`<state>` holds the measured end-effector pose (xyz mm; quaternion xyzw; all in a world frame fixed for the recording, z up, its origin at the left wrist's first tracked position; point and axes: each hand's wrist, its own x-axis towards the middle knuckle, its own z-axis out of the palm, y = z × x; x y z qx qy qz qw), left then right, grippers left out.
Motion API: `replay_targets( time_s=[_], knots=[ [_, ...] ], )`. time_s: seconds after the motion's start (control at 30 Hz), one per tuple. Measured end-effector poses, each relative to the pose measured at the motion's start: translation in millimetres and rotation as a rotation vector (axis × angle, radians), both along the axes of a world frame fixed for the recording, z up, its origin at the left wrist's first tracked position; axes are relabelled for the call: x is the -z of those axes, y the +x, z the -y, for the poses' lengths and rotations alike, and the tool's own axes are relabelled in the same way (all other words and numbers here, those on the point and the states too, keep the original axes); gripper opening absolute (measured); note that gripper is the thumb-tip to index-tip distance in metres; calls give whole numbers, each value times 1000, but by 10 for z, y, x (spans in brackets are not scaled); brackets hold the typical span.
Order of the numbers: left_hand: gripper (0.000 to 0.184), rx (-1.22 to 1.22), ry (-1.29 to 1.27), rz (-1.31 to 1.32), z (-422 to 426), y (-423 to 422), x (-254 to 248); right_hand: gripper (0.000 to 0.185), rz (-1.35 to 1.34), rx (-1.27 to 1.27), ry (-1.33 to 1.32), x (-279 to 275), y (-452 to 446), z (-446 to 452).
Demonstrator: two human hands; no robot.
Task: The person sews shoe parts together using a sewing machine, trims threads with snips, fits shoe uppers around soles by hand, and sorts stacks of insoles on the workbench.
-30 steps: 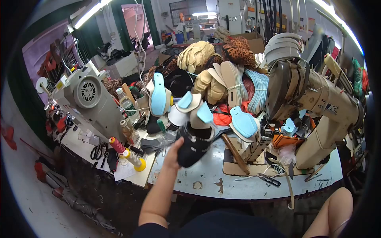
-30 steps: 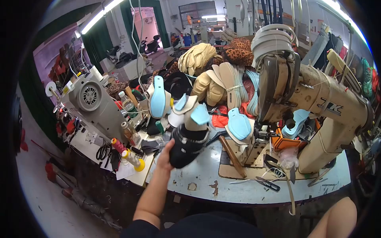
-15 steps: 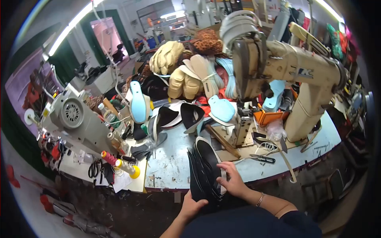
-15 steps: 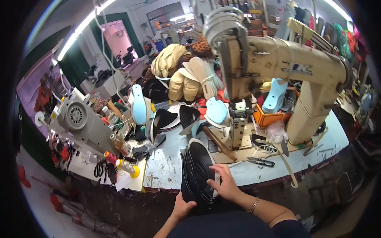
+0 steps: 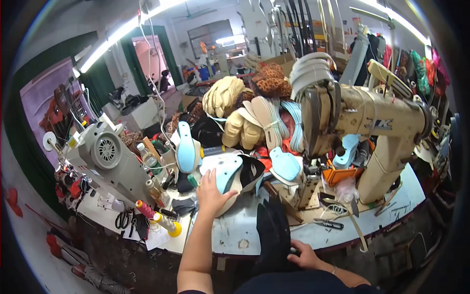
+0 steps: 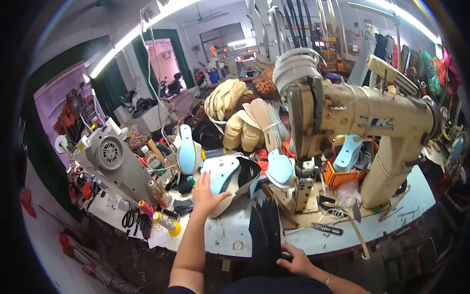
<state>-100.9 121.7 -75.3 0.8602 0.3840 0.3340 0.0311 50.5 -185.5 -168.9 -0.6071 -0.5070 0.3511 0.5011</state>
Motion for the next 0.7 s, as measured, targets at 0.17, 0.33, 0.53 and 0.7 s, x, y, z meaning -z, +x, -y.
replay_targets(
  time_s=[0.17,0.33,0.53,0.7],
  knots=[
    [88,-57,-381,-287,-370,139,246,47,809,155,463,195,194,4],
    [61,-84,-338,476,-847,-83,25,37,962,238,470,343,186,-54],
    [73,-10,-116,796,-1876,216,-756,33,1130,310,417,312,81,-142],
    [90,-416,160,549,-2315,716,-955,34,1167,335,423,371,108,-135]
  ],
)
